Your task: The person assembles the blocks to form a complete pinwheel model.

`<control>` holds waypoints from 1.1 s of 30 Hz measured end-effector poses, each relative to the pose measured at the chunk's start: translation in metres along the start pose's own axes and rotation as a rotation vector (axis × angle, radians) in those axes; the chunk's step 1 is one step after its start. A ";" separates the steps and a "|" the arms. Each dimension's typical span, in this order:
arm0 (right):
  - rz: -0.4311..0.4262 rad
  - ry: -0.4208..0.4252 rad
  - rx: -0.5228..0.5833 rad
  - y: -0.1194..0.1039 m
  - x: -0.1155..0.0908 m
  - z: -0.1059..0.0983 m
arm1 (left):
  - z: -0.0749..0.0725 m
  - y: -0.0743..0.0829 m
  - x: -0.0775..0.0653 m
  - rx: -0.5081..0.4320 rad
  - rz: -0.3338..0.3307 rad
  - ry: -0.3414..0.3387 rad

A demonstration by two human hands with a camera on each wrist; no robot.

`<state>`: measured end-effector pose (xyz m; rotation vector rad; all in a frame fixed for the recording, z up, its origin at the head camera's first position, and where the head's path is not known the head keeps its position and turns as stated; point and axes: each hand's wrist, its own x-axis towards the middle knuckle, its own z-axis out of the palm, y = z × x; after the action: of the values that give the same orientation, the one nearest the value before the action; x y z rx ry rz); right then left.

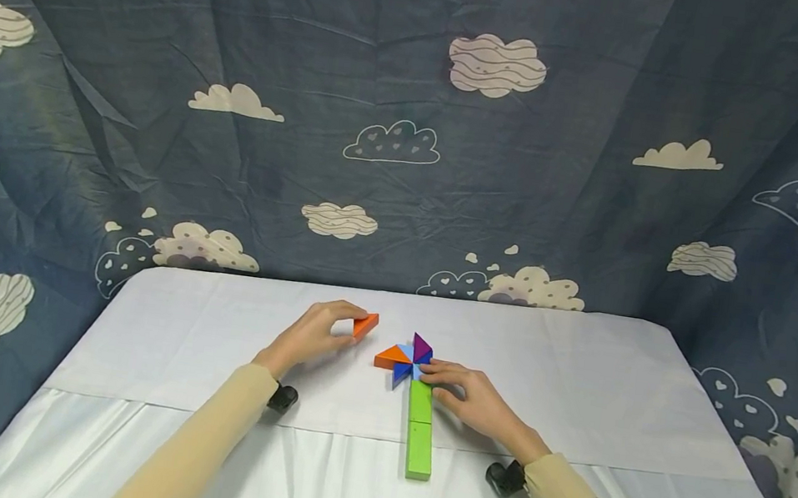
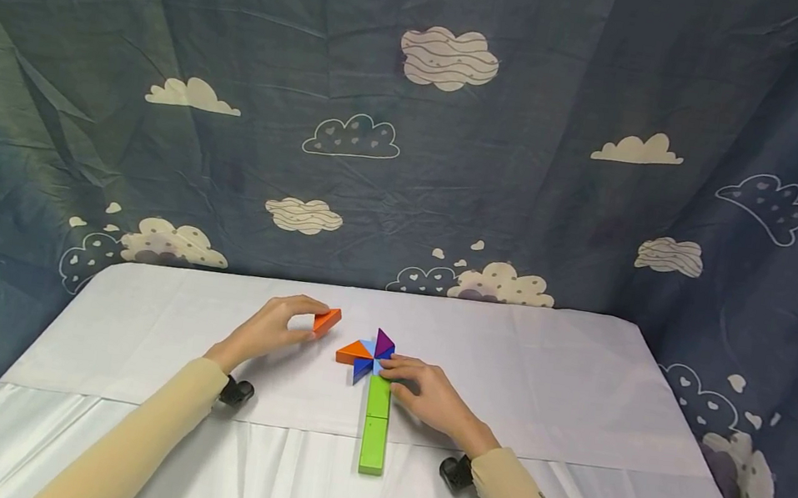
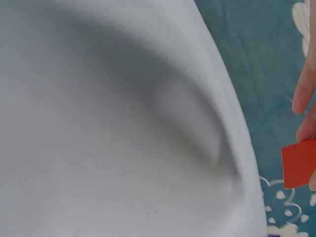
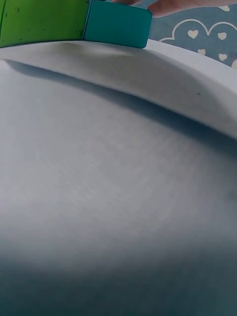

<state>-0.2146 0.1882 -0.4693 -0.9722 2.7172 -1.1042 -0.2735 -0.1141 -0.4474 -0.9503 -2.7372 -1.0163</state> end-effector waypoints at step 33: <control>-0.011 0.000 0.000 0.001 0.000 -0.001 | 0.053 0.067 -0.034 0.102 0.128 -0.037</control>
<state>-0.2152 0.1895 -0.4691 -0.9876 2.7153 -1.1062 -0.2000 -0.0601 -0.4592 -1.1210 -2.6875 -0.8376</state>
